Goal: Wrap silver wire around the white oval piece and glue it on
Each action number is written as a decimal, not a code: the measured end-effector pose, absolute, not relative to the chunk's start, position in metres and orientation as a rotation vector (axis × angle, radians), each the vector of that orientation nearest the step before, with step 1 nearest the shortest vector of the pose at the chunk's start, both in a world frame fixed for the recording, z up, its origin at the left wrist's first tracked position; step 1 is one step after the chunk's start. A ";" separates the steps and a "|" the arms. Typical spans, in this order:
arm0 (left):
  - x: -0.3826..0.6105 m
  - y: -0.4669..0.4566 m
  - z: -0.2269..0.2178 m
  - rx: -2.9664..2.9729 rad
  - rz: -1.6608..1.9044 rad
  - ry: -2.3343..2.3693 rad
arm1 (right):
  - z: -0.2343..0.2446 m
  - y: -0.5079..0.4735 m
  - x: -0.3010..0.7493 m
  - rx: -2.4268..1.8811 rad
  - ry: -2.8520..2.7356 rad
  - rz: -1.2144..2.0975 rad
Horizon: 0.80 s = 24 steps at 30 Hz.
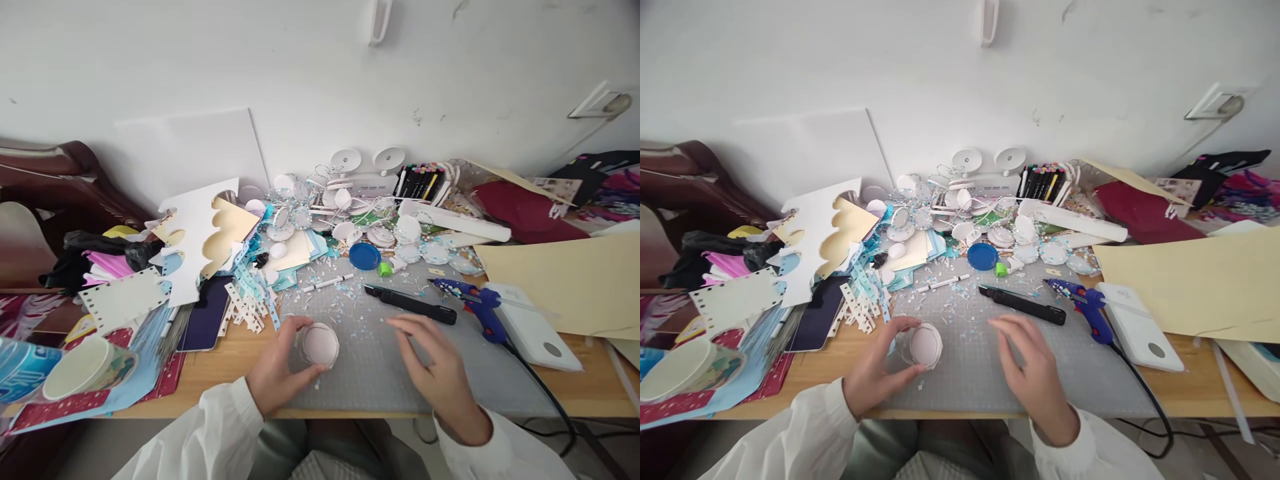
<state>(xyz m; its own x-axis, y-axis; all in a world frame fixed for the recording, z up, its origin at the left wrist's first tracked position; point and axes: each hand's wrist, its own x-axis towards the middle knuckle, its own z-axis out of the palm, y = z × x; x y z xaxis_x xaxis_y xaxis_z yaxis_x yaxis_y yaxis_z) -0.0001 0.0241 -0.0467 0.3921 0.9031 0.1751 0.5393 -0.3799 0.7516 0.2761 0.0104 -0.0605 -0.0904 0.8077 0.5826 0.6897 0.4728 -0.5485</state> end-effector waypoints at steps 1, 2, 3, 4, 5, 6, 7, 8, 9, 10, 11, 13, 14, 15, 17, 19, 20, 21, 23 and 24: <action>0.001 0.029 -0.047 2.062 0.771 1.225 | -0.064 0.021 0.283 -1.303 -1.861 0.105; 0.001 0.033 -0.047 2.075 0.757 1.218 | -0.067 0.030 0.289 -1.348 -1.913 0.048; 0.001 0.038 -0.047 2.091 0.743 1.209 | -0.069 0.039 0.294 -1.396 -1.963 -0.011; 0.001 0.042 -0.047 2.107 0.728 1.200 | -0.072 0.047 0.299 -1.450 -2.011 -0.064; 0.001 0.047 -0.046 2.123 0.711 1.191 | -0.075 0.053 0.303 -1.507 -2.053 -0.105; -0.001 0.051 -0.045 2.138 0.690 1.181 | -0.077 0.058 0.306 -1.563 -2.090 -0.134; -0.002 0.055 -0.045 2.151 0.669 1.172 | -0.079 0.062 0.309 -1.616 -2.120 -0.149; -0.004 0.059 -0.045 2.162 0.651 1.164 | -0.081 0.065 0.312 -1.661 -2.145 -0.154; -0.006 0.062 -0.045 2.169 0.636 1.158 | -0.083 0.068 0.314 -1.693 -2.167 -0.149; -0.009 0.065 -0.045 2.171 0.626 1.156 | -0.083 0.070 0.316 -1.712 -2.185 -0.138; -0.011 0.068 -0.045 2.170 0.619 1.157 | -0.084 0.072 0.318 -1.719 -2.202 -0.126; -0.016 0.072 -0.045 2.164 0.603 1.157 | -0.082 0.076 0.321 -1.705 -2.231 -0.108; -0.019 0.073 -0.045 2.161 0.593 1.153 | -0.081 0.078 0.322 -1.695 -2.243 -0.103; -0.021 0.074 -0.044 2.162 0.581 1.145 | -0.079 0.080 0.322 -1.688 -2.254 -0.099; -0.025 0.075 -0.043 2.165 0.563 1.127 | -0.076 0.082 0.322 -1.691 -2.276 -0.092; -0.029 0.074 -0.044 2.165 0.550 1.120 | -0.075 0.083 0.319 -1.715 -2.301 -0.103; -0.031 0.074 -0.045 2.164 0.540 1.116 | -0.075 0.082 0.318 -1.729 -2.311 -0.125; -0.032 0.073 -0.046 2.165 0.530 1.108 | -0.075 0.081 0.316 -1.741 -2.313 -0.159; -0.033 0.072 -0.049 2.170 0.515 1.085 | -0.077 0.079 0.313 -1.750 -2.296 -0.243; -0.033 0.071 -0.050 2.174 0.512 1.076 | -0.077 0.078 0.312 -1.744 -2.282 -0.273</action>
